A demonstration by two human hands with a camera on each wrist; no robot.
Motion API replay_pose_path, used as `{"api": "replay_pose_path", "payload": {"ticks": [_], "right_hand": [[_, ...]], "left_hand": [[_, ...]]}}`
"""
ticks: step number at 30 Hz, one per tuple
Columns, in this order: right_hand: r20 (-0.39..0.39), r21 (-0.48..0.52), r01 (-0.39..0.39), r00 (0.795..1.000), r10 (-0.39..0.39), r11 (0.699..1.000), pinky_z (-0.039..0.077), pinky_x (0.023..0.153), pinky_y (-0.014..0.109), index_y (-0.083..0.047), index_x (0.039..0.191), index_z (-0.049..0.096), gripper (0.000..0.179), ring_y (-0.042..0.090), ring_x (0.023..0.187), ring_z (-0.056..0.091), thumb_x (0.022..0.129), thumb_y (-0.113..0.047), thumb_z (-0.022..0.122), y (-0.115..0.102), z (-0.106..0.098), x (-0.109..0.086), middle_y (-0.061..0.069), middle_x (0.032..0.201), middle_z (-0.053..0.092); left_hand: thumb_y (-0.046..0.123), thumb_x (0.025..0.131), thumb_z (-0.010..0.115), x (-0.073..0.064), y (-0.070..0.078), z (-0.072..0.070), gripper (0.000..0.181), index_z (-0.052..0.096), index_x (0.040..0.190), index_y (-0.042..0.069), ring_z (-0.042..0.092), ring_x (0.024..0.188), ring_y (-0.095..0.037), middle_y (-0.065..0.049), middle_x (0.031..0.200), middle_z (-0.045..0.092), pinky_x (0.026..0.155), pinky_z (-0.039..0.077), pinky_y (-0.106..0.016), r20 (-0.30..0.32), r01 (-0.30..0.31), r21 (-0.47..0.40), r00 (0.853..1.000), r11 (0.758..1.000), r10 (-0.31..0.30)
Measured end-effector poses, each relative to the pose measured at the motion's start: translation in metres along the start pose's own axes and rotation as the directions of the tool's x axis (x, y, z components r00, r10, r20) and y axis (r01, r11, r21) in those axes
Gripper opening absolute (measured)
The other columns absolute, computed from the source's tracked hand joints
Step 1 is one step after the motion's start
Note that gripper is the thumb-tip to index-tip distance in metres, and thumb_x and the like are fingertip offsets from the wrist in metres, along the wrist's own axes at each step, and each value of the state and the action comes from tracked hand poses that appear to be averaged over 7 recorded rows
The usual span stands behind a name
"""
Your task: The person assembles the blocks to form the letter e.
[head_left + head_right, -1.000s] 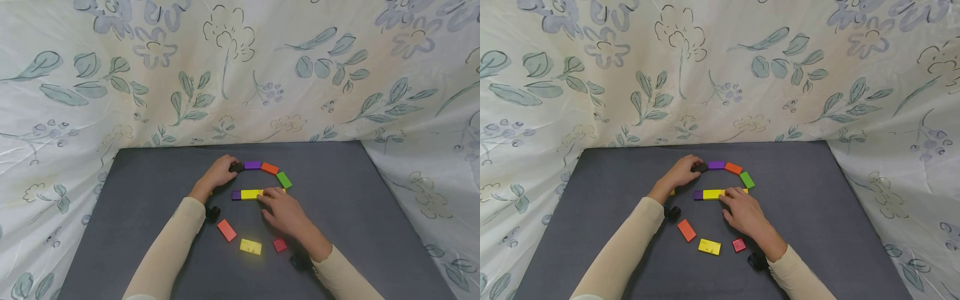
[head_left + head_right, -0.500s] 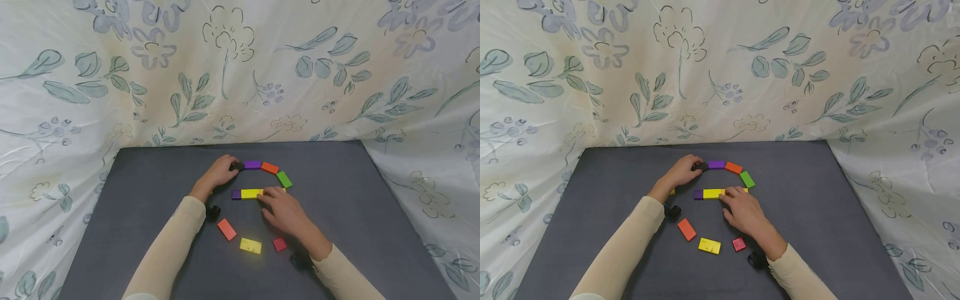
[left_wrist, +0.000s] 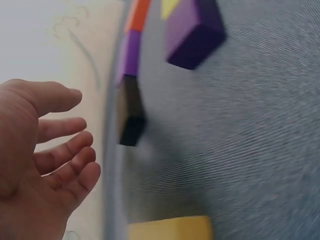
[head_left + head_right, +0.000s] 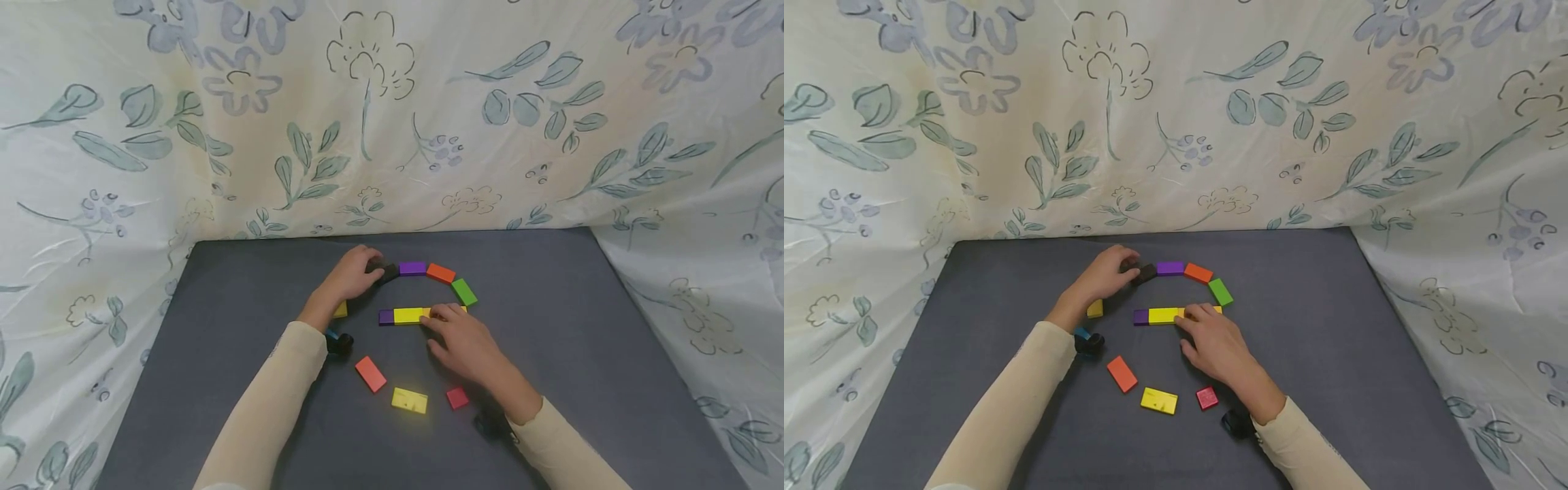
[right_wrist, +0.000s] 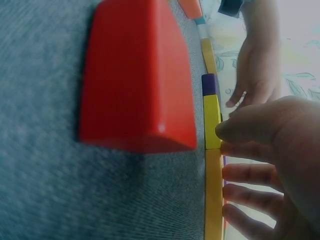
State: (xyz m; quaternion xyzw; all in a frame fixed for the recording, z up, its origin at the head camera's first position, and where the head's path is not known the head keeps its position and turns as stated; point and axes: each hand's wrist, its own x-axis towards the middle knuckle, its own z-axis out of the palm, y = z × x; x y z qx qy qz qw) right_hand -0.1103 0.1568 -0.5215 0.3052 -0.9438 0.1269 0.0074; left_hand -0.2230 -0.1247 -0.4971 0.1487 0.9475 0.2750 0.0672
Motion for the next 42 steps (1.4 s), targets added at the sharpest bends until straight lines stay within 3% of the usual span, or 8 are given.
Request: {"api": "replay_pose_path", "payload": {"ticks": [9, 19, 29, 42], "right_hand": [[-0.005, 0.001, 0.008, 1.0, -0.008, 1.0, 0.058, 0.099, 0.046, -0.017, 0.145, 0.072, 0.051, 0.025, 0.128, 0.056, 0.096, -0.027, 0.084, 0.001, 0.003, -0.001, 0.005, 0.139, 0.064], [-0.039, -0.002, 0.026, 0.999, -0.027, 1.0, 0.058, 0.098, 0.046, -0.016, 0.145, 0.073, 0.051, 0.025, 0.127, 0.057, 0.096, -0.025, 0.084, 0.002, 0.011, -0.004, 0.005, 0.139, 0.064], [-0.058, -0.019, 0.02, 0.998, -0.022, 1.0, 0.058, 0.098, 0.047, -0.017, 0.145, 0.072, 0.051, 0.026, 0.128, 0.056, 0.096, -0.027, 0.083, 0.004, 0.02, -0.005, 0.005, 0.14, 0.064], [-0.042, -0.012, -0.004, 0.999, 0.004, 1.0, 0.057, 0.101, 0.047, -0.018, 0.146, 0.072, 0.051, 0.025, 0.13, 0.055, 0.097, -0.027, 0.083, 0.002, 0.018, -0.003, 0.005, 0.141, 0.063]], "left_hand": [[0.023, 0.108, 0.069, -0.018, 0.003, -0.025, 0.046, 0.063, 0.148, 0.0, 0.06, 0.126, -0.035, -0.017, 0.138, 0.059, 0.107, 0.051, -0.051, -0.064, -0.029, -0.045, 0.998, 0.999, 0.026], [0.027, 0.106, 0.072, -0.047, -0.009, -0.042, 0.054, 0.059, 0.152, 0.002, 0.056, 0.133, -0.036, -0.017, 0.145, 0.055, 0.111, 0.048, -0.054, -0.103, -0.027, -0.035, 0.994, 0.999, 0.023], [0.027, 0.1, 0.081, -0.075, -0.028, -0.042, 0.066, 0.056, 0.154, -0.001, 0.052, 0.137, -0.041, -0.021, 0.152, 0.051, 0.112, 0.045, -0.06, -0.093, -0.032, 0.0, 0.995, 0.999, 0.032], [0.024, 0.095, 0.086, -0.089, -0.054, -0.028, 0.072, 0.054, 0.156, 0.003, 0.056, 0.131, -0.042, -0.022, 0.155, 0.049, 0.106, 0.049, -0.061, -0.059, 0.03, -0.056, 0.998, 0.998, -0.034]]}}
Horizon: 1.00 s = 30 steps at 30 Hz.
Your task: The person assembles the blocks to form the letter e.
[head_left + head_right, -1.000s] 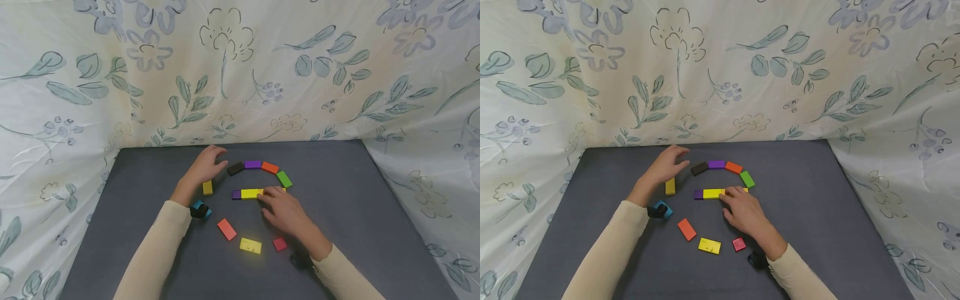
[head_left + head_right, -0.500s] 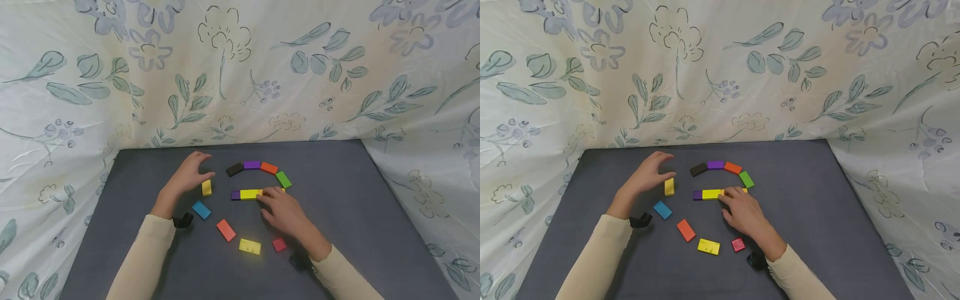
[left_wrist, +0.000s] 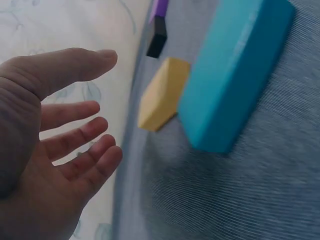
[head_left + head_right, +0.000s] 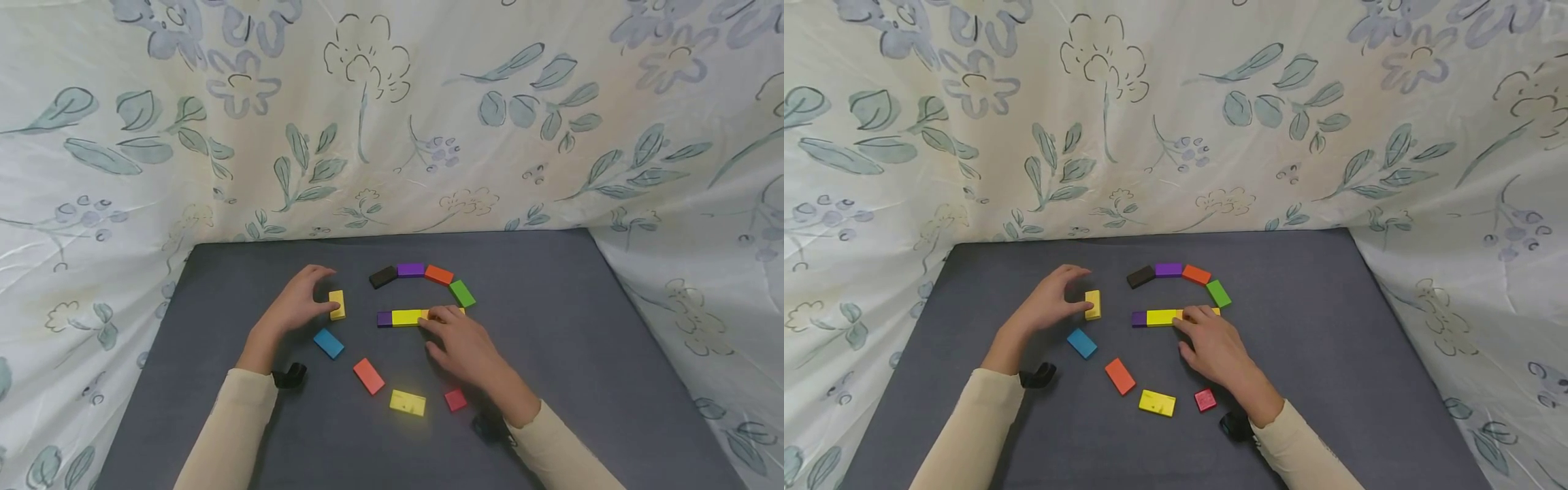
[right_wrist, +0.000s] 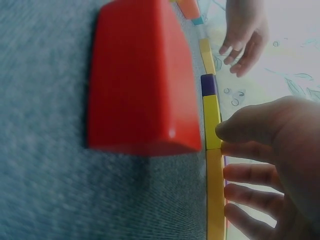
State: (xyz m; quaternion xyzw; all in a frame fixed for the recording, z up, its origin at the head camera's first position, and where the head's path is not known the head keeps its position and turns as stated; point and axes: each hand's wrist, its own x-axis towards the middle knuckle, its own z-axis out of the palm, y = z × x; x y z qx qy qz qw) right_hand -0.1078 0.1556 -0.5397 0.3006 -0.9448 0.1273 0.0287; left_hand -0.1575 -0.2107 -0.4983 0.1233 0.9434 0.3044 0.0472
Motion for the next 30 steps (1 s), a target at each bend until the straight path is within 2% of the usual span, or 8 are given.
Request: {"api": "replay_pose_path", "payload": {"ticks": [4, 10, 20, 30], "right_hand": [[-0.001, -0.002, 0.0, 1.0, 0.0, 1.0, 0.057, 0.1, 0.047, -0.018, 0.146, 0.072, 0.051, 0.025, 0.13, 0.055, 0.097, -0.027, 0.083, 0.0, 0.0, 0.0, 0.005, 0.141, 0.063], [-0.007, -0.003, 0.005, 1.0, -0.005, 1.0, 0.057, 0.101, 0.046, -0.018, 0.146, 0.072, 0.051, 0.025, 0.13, 0.055, 0.097, -0.028, 0.083, 0.001, 0.0, 0.001, 0.004, 0.141, 0.063], [-0.023, 0.007, 0.012, 1.0, -0.012, 1.0, 0.058, 0.098, 0.045, -0.018, 0.144, 0.073, 0.049, 0.024, 0.128, 0.056, 0.097, -0.027, 0.083, 0.001, 0.001, -0.003, 0.004, 0.138, 0.064], [-0.017, 0.003, 0.003, 1.0, -0.003, 1.0, 0.057, 0.101, 0.045, -0.019, 0.145, 0.073, 0.051, 0.024, 0.129, 0.056, 0.096, -0.028, 0.085, -0.001, 0.001, -0.003, 0.004, 0.14, 0.064]], "left_hand": [[0.024, 0.095, 0.087, -0.004, -0.007, 0.007, 0.072, 0.055, 0.155, 0.002, 0.055, 0.133, -0.043, -0.022, 0.155, 0.049, 0.108, 0.048, -0.062, 0.014, 0.013, -0.001, 1.0, 1.0, -0.013], [0.021, 0.094, 0.087, -0.007, -0.014, 0.016, 0.067, 0.058, 0.152, 0.001, 0.056, 0.132, -0.041, -0.022, 0.152, 0.051, 0.11, 0.047, -0.06, 0.016, -0.007, -0.009, 1.0, 1.0, 0.007], [0.016, 0.094, 0.086, -0.007, -0.012, 0.025, 0.063, 0.06, 0.149, 0.0, 0.058, 0.128, -0.038, -0.02, 0.149, 0.055, 0.109, 0.049, -0.057, 0.019, -0.025, 0.002, 1.0, 1.0, 0.024], [0.014, 0.094, 0.086, -0.005, -0.012, 0.027, 0.06, 0.062, 0.147, -0.002, 0.06, 0.12, -0.036, -0.021, 0.144, 0.057, 0.104, 0.052, -0.056, 0.024, -0.034, -0.004, 0.999, 0.999, 0.034]]}}
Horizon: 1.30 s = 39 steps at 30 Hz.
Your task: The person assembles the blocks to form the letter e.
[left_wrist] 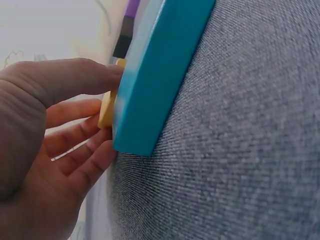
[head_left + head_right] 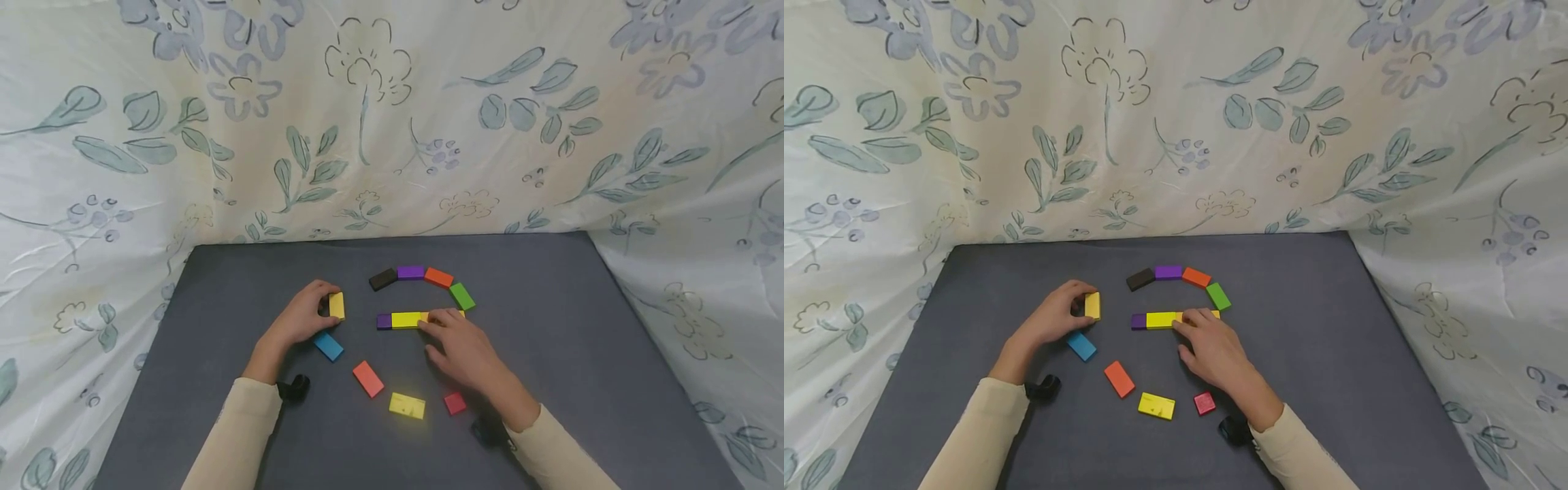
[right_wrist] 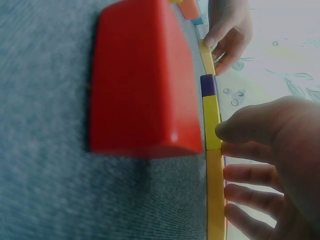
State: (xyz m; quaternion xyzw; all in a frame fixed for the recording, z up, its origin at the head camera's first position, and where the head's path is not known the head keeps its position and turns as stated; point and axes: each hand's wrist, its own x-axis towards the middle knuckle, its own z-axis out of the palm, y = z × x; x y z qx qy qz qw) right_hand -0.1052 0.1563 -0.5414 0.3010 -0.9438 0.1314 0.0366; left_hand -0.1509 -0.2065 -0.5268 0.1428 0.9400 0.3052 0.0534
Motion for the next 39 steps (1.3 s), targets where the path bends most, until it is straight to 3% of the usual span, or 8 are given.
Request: {"api": "replay_pose_path", "payload": {"ticks": [13, 23, 39], "right_hand": [[0.005, -0.002, -0.005, 1.0, 0.005, 1.0, 0.058, 0.099, 0.045, -0.019, 0.146, 0.072, 0.052, 0.024, 0.129, 0.056, 0.096, -0.027, 0.084, 0.0, -0.001, 0.001, 0.004, 0.14, 0.064], [-0.012, 0.008, 0.008, 1.0, -0.008, 1.0, 0.058, 0.098, 0.044, -0.018, 0.145, 0.073, 0.051, 0.024, 0.129, 0.056, 0.096, -0.026, 0.084, 0.001, -0.001, 0.001, 0.004, 0.138, 0.064], [-0.033, 0.017, 0.021, 0.999, -0.02, 1.0, 0.058, 0.098, 0.046, -0.017, 0.144, 0.073, 0.049, 0.025, 0.129, 0.056, 0.097, -0.026, 0.083, 0.001, 0.001, 0.001, 0.005, 0.139, 0.064]], "left_hand": [[0.016, 0.094, 0.086, 0.009, 0.019, -0.001, 0.06, 0.063, 0.147, 0.001, 0.062, 0.119, -0.036, -0.019, 0.146, 0.057, 0.101, 0.055, -0.053, 0.015, -0.032, 0.009, 0.999, 0.999, 0.032], [0.019, 0.094, 0.086, 0.018, 0.032, 0.005, 0.061, 0.063, 0.148, 0.003, 0.06, 0.124, -0.034, -0.017, 0.148, 0.057, 0.106, 0.052, -0.053, 0.038, -0.031, 0.016, 0.999, 0.999, 0.03], [0.017, 0.094, 0.087, 0.03, 0.038, 0.015, 0.06, 0.063, 0.148, 0.003, 0.06, 0.127, -0.033, -0.015, 0.146, 0.058, 0.109, 0.05, -0.052, 0.057, -0.068, 0.027, 0.996, 0.997, 0.067]]}}
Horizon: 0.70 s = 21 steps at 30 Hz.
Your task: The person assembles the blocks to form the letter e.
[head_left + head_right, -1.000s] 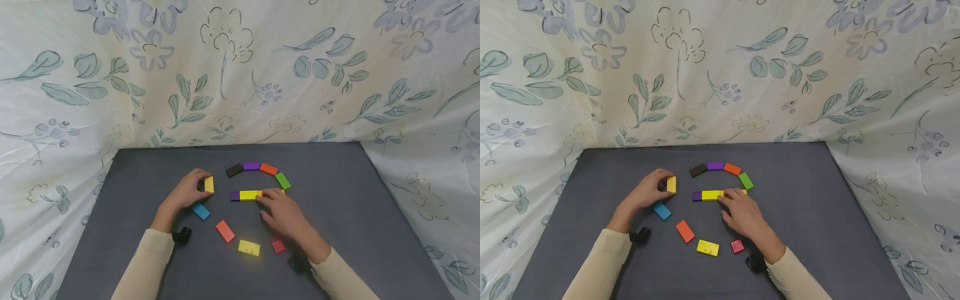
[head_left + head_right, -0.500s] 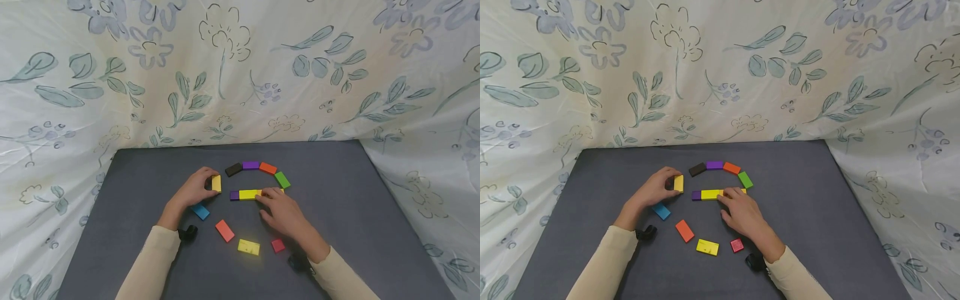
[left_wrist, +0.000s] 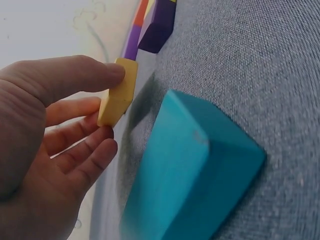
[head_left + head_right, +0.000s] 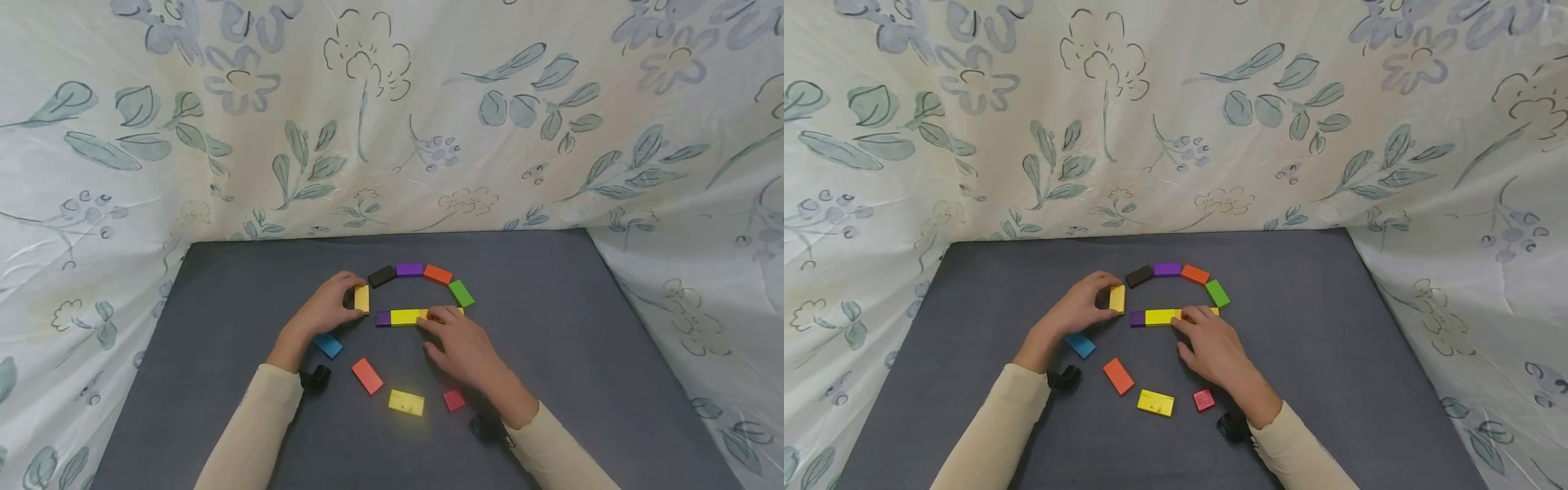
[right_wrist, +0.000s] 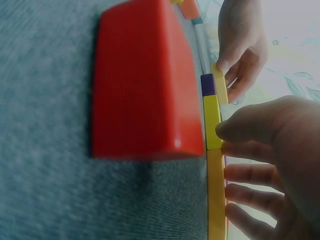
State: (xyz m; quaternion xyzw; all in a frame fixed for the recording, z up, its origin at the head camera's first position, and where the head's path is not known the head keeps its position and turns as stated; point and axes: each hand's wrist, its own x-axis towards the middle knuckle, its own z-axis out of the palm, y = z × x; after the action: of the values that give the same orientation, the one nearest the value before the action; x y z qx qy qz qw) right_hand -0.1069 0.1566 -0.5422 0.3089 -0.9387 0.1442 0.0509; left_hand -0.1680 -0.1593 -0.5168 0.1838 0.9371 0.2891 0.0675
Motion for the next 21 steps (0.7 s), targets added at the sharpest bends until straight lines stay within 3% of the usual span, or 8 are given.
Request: {"api": "replay_pose_path", "payload": {"ticks": [21], "right_hand": [[0.015, -0.012, 0.009, 1.0, -0.008, 1.0, 0.058, 0.098, 0.044, -0.018, 0.144, 0.073, 0.05, 0.024, 0.129, 0.056, 0.096, -0.026, 0.084, 0.003, 0.0, -0.001, 0.004, 0.138, 0.063]], "left_hand": [[0.017, 0.093, 0.088, 0.01, 0.004, 0.012, 0.06, 0.064, 0.146, 0.002, 0.059, 0.129, -0.033, -0.015, 0.145, 0.058, 0.113, 0.048, -0.051, 0.018, 0.026, 0.007, 0.999, 1.0, -0.026]]}}
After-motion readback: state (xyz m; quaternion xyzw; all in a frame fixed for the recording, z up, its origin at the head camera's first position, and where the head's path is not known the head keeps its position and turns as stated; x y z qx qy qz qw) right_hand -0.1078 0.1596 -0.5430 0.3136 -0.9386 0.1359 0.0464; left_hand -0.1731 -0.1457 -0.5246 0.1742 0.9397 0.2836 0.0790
